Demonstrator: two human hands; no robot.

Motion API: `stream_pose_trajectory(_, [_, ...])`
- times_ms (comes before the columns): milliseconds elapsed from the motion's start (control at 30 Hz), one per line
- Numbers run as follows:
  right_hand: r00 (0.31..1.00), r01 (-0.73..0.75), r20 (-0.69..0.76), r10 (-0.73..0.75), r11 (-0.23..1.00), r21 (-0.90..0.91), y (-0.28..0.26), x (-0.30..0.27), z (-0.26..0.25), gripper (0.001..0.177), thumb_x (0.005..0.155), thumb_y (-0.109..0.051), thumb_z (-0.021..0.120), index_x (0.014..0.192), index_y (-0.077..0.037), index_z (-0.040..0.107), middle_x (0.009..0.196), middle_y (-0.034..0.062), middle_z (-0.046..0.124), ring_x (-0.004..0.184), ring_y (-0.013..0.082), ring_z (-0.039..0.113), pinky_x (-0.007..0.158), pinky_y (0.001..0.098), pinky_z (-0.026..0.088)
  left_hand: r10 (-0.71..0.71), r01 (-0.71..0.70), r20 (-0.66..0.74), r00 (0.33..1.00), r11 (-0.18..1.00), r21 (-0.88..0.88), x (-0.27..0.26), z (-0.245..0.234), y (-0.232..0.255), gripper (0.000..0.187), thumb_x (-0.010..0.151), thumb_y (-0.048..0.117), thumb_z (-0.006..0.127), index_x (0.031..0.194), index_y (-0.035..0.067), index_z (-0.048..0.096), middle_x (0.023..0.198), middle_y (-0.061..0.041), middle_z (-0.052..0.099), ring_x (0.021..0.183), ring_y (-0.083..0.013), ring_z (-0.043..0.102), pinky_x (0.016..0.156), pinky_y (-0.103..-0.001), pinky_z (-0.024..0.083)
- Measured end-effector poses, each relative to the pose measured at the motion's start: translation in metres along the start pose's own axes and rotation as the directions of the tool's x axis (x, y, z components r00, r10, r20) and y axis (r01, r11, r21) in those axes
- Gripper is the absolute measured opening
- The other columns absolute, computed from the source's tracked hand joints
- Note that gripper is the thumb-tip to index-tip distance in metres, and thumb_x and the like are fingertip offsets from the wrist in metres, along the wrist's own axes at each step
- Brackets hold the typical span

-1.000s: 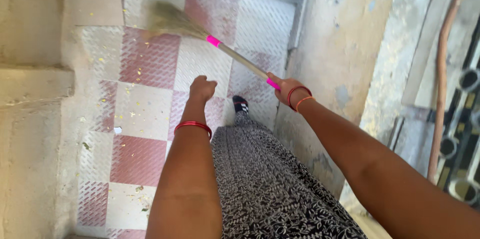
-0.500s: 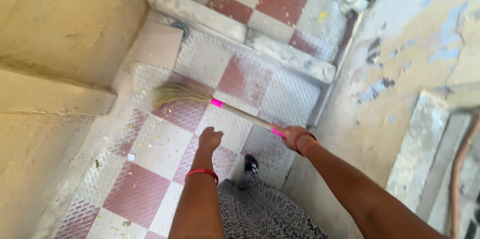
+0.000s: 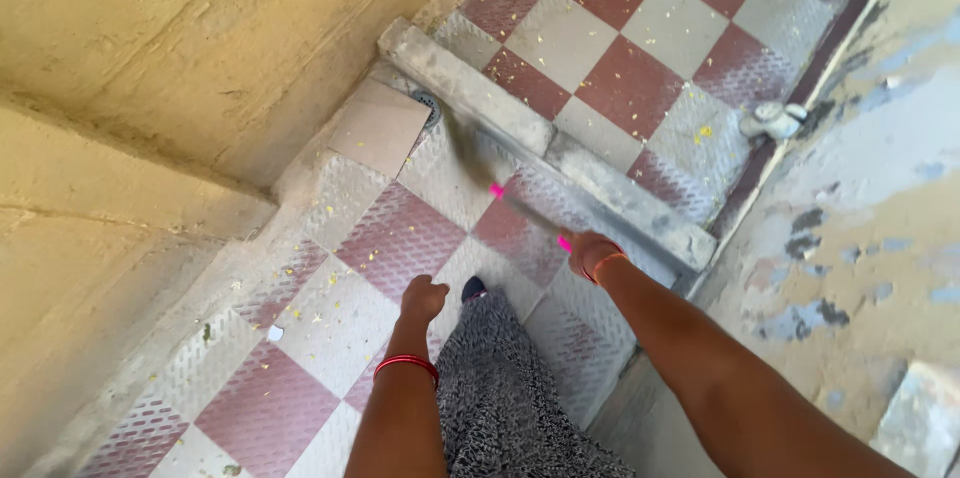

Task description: The person sweeps the tiled floor using a broom and a dustpan, moving a bucket and lifting a floor tile to collect debris underneath it.

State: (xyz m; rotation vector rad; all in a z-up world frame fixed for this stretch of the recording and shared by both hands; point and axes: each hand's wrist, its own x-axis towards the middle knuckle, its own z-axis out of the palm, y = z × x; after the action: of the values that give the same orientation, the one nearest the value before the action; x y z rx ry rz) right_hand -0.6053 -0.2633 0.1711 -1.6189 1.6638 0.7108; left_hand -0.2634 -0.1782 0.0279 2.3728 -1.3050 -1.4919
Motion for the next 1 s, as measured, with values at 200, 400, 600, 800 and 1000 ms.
stream_pose_trajectory(200, [0.928, 0.33, -0.069, -0.365, 0.896, -0.297, 0.134, -0.003, -0.042, 0.076, 0.093, -0.021, 0.056, 0.157, -0.047, 0.025, 0.102, 0.0183, 0.07, 0.09, 0.0386, 0.07, 0.081, 0.0513, 0.056, 0.015, -0.015, -0.015, 1.0, 1.0, 0.0, 0.051, -0.016, 0.036, 0.063, 0.085, 0.037, 0.068, 0.135, -0.001, 0.062, 0.142, -0.024, 0.059, 0.134, -0.0378, 0.054, 0.112, -0.042, 0.044])
stream_pose_trajectory(400, [0.977, 0.188, -0.069, -0.203, 0.965, -0.184, 0.191, 0.031, -0.074, 0.076, 0.093, -0.024, 0.057, 0.155, -0.048, 0.022, 0.103, 0.0165, 0.074, 0.091, 0.038, 0.072, 0.084, 0.0513, 0.056, -0.032, 0.031, -0.022, 0.999, 0.999, -0.031, 0.093, -0.028, 0.079, 0.058, 0.085, 0.032, 0.065, 0.132, -0.002, 0.064, 0.138, -0.025, 0.063, 0.132, -0.0386, 0.058, 0.11, -0.042, 0.046])
stream_pose_trajectory(600, [0.966, 0.259, 0.095, -0.241, 0.919, -0.296, 0.122, 0.107, -0.104, 0.081, 0.092, -0.025, 0.063, 0.159, -0.044, 0.022, 0.099, 0.0199, 0.074, 0.089, 0.0374, 0.071, 0.084, 0.0494, 0.056, -0.063, 0.062, -0.009, 0.998, 0.995, -0.082, 0.119, -0.013, 0.108, 0.061, 0.083, 0.032, 0.069, 0.134, -0.001, 0.058, 0.14, -0.023, 0.057, 0.132, -0.0379, 0.054, 0.109, -0.042, 0.044])
stream_pose_trajectory(800, [0.897, 0.434, 0.115, -0.427, 0.801, -0.411, 0.179, 0.114, -0.184, 0.076, 0.094, -0.026, 0.058, 0.157, -0.045, 0.021, 0.101, 0.0152, 0.071, 0.081, 0.0343, 0.073, 0.075, 0.0492, 0.059, -0.131, 0.123, -0.064, 0.989, 0.985, -0.117, 0.119, -0.013, 0.108, 0.055, 0.088, 0.031, 0.062, 0.132, -0.002, 0.065, 0.14, -0.024, 0.063, 0.133, -0.0392, 0.057, 0.111, -0.042, 0.047])
stream_pose_trajectory(1000, [0.865, 0.454, -0.146, -0.48, 0.873, -0.175, 0.139, 0.169, -0.19, 0.077, 0.089, -0.023, 0.066, 0.155, -0.045, 0.034, 0.093, 0.0235, 0.074, 0.083, 0.038, 0.072, 0.079, 0.0474, 0.058, -0.182, 0.156, -0.147, 0.972, 0.973, -0.171, 0.103, 0.018, 0.111, 0.062, 0.085, 0.034, 0.065, 0.137, 0.001, 0.06, 0.142, -0.023, 0.059, 0.134, -0.0375, 0.055, 0.113, -0.042, 0.043])
